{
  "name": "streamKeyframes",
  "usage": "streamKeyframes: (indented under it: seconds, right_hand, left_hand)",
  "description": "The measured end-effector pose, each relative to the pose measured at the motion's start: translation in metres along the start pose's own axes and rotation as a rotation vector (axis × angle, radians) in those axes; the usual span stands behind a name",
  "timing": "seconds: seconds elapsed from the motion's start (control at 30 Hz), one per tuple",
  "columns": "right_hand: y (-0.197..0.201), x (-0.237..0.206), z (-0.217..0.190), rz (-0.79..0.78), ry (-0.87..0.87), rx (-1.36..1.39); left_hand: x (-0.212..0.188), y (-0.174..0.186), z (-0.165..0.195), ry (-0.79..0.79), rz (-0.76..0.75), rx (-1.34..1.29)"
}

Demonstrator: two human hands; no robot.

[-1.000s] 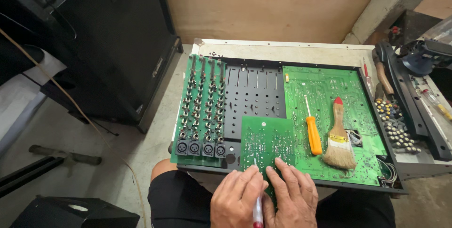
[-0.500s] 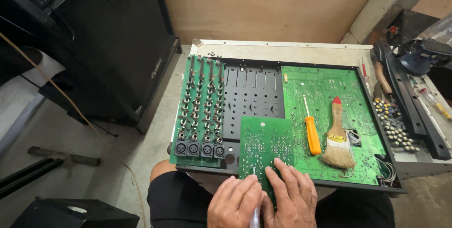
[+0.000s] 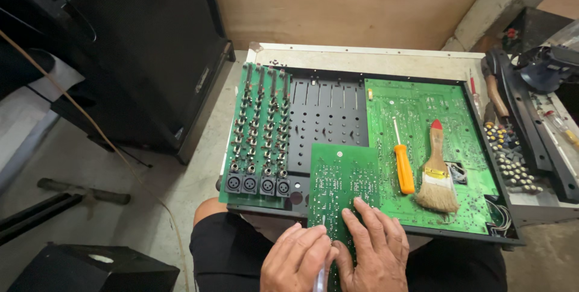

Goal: The person holds a green circuit board against an audio amplifier chassis and uses a soldering iron to work on the board's solder joints, steadying the board with the other hand. The person continues soldering at different points along the board throughout the episode.

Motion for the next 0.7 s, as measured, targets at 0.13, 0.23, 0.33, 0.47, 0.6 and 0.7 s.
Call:
streamKeyframes:
  seconds: [0.13,0.23,0.33,0.47,0.6,0.7]
  right_hand:
    - [0.0005,0.0005,0.0001,-0.01,0.005,-0.003]
    - [0.0006,0.0005,0.0001,-0.019,0.001,-0.001]
    - [0.001,0.0006,-0.0002,-0.016,0.005,-0.008]
    - [0.0015,0.001,-0.0002,-0.011,0.015,-0.016]
    - [0.0016,0.0007,-0.0005,-0.005,0.016,-0.018]
    - [0.0012,0.0007,-0.0004,-0.017,0.025,-0.014]
  left_hand:
    - [-0.0031,0.0028,-0.0025,0.02,0.026,0.011]
    - [-0.002,0.0042,-0.0037,0.041,0.026,0.014]
    - [-0.0006,0.0056,-0.0035,0.055,0.019,0.005]
    - [0.0013,0.0047,-0.0047,0.064,0.011,-0.008]
    - [-0.0002,0.004,-0.0053,0.08,0.017,-0.015]
    - [-0.0002,0.004,-0.0026,0.042,0.024,-0.015]
Point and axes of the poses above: each hand's wrist, its own x-axis towards the middle knuckle, its own y-axis out of the back of the hand, z = x × y, the point moved 6 cm from there along x, towards the middle knuckle, and after that the axes turned 7 degrees about -z, right-handed, at the moved point
